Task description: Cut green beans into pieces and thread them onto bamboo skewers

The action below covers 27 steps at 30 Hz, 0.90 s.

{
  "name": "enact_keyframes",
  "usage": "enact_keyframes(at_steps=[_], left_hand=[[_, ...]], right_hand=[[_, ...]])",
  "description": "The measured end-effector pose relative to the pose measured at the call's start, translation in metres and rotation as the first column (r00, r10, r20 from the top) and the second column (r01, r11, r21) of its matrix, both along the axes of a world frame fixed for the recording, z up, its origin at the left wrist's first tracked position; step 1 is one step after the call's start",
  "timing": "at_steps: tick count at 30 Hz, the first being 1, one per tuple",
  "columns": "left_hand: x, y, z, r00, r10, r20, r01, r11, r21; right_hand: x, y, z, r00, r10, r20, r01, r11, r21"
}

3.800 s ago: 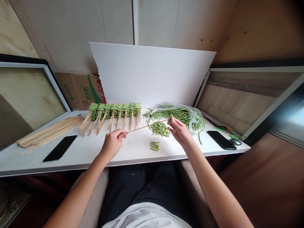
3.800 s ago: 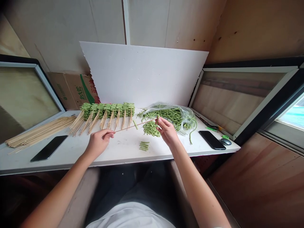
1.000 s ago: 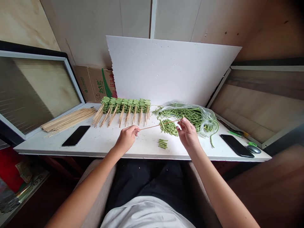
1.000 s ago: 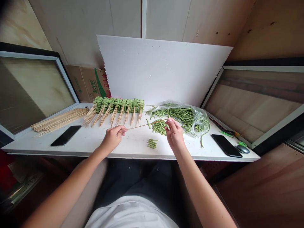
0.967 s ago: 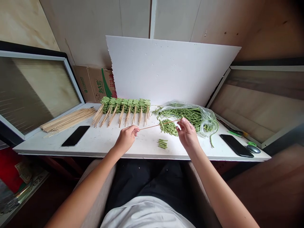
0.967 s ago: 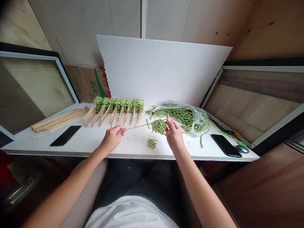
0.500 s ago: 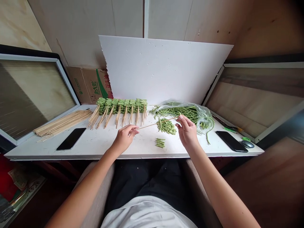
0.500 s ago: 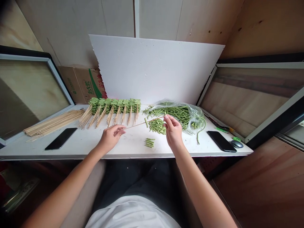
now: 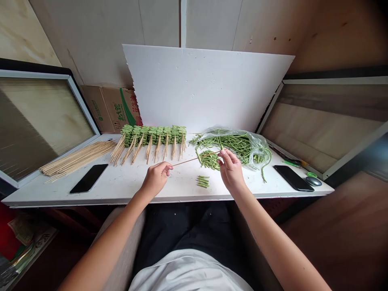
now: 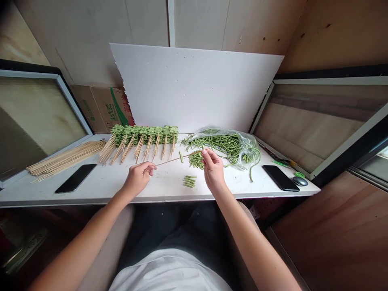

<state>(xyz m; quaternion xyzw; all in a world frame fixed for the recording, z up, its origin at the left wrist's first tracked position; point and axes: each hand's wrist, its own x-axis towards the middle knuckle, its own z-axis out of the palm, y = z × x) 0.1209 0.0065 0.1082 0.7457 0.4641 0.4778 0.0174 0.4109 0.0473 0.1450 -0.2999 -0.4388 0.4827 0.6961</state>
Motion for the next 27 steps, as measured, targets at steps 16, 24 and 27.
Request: enact_keyframes(at_steps=[16,24,27], left_hand=[[0.016,-0.010,0.014,0.997,-0.031,0.076,0.029,0.999,0.024],[0.021,-0.011,0.007,0.995,0.037,0.088,-0.045,0.995,0.092],[0.024,-0.013,0.009,0.995,0.038,0.092,-0.045,0.997,0.069]], right_hand=[[-0.003,-0.004,0.003,0.998,-0.028,0.064,0.027,1.000,0.004],[-0.021,-0.013,-0.009,0.998,0.043,0.043,-0.042,0.999,-0.030],[-0.025,-0.014,-0.015,0.996,0.056,0.070,-0.055,0.998,-0.022]])
